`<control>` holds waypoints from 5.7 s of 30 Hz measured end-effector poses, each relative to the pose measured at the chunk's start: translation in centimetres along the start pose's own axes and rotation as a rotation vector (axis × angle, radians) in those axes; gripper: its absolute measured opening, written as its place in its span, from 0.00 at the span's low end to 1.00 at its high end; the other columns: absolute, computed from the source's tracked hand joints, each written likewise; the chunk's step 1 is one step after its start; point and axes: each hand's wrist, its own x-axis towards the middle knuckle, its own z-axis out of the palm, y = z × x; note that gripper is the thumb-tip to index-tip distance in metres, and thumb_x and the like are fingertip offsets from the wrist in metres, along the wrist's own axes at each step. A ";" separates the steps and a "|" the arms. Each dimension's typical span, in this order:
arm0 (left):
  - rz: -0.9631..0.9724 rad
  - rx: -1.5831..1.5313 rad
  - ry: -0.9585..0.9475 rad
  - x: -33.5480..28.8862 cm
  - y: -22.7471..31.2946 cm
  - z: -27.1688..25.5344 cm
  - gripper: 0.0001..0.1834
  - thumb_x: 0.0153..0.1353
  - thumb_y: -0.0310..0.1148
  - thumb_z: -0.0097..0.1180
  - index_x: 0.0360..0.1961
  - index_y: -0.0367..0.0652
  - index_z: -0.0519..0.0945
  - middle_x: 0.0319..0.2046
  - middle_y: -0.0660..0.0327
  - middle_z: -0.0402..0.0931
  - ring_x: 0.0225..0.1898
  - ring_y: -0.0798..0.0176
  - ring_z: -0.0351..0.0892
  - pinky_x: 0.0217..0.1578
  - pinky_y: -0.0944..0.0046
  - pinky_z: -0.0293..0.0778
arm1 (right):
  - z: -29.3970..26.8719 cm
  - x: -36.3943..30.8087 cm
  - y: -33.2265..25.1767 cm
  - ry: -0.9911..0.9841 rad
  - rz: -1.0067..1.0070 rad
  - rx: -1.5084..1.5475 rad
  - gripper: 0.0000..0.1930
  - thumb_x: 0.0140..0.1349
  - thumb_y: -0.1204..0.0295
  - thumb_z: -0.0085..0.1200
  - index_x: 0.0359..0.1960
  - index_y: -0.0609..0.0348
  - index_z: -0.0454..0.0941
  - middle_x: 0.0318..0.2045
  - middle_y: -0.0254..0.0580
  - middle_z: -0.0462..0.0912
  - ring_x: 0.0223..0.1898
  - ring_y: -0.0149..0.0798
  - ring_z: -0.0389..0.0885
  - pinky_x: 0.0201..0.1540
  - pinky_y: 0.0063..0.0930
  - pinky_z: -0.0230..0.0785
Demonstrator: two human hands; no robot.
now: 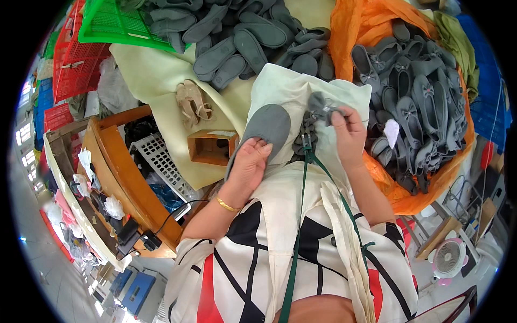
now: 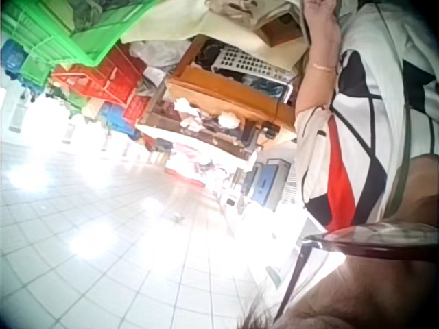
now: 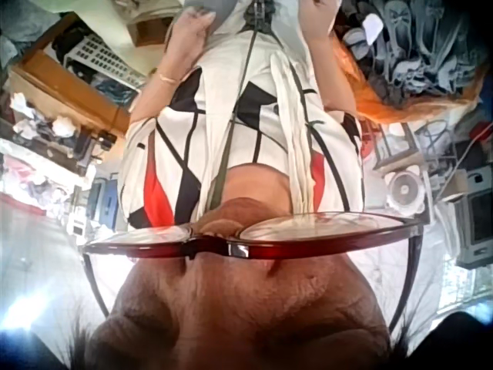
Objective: The person sews a decorative bow onto the vamp of a grey slipper using a needle and thread. They pull the thread through the fabric, tie knots, and trim the excess thread. The finished slipper is placed into an orange bag with other completed slippers.
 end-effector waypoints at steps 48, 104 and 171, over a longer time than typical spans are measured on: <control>0.056 -0.197 0.180 0.1 -1.1 0.6 0.14 0.65 0.29 0.59 0.51 0.41 0.76 0.48 0.63 0.79 0.47 0.68 0.78 0.52 0.65 0.73 | 6.7 -2.4 -1.3 -0.604 0.029 -0.688 0.08 0.58 0.71 0.53 0.35 0.62 0.79 0.26 0.53 0.81 0.28 0.51 0.81 0.33 0.37 0.73; 0.042 -0.060 0.166 1.0 -2.1 0.0 0.10 0.69 0.33 0.52 0.44 0.38 0.79 0.42 0.63 0.81 0.42 0.69 0.80 0.46 0.67 0.74 | 8.6 1.3 -3.1 -0.599 0.399 -0.118 0.07 0.70 0.68 0.49 0.38 0.57 0.74 0.28 0.33 0.79 0.23 0.26 0.77 0.23 0.23 0.69; 0.387 1.384 -0.445 1.9 0.1 5.0 0.13 0.55 0.29 0.66 0.39 0.35 0.78 0.30 0.57 0.77 0.30 0.61 0.75 0.35 0.66 0.73 | -8.3 -5.8 0.5 0.068 -0.127 -0.665 0.06 0.57 0.76 0.60 0.28 0.65 0.75 0.24 0.40 0.74 0.24 0.31 0.71 0.29 0.24 0.65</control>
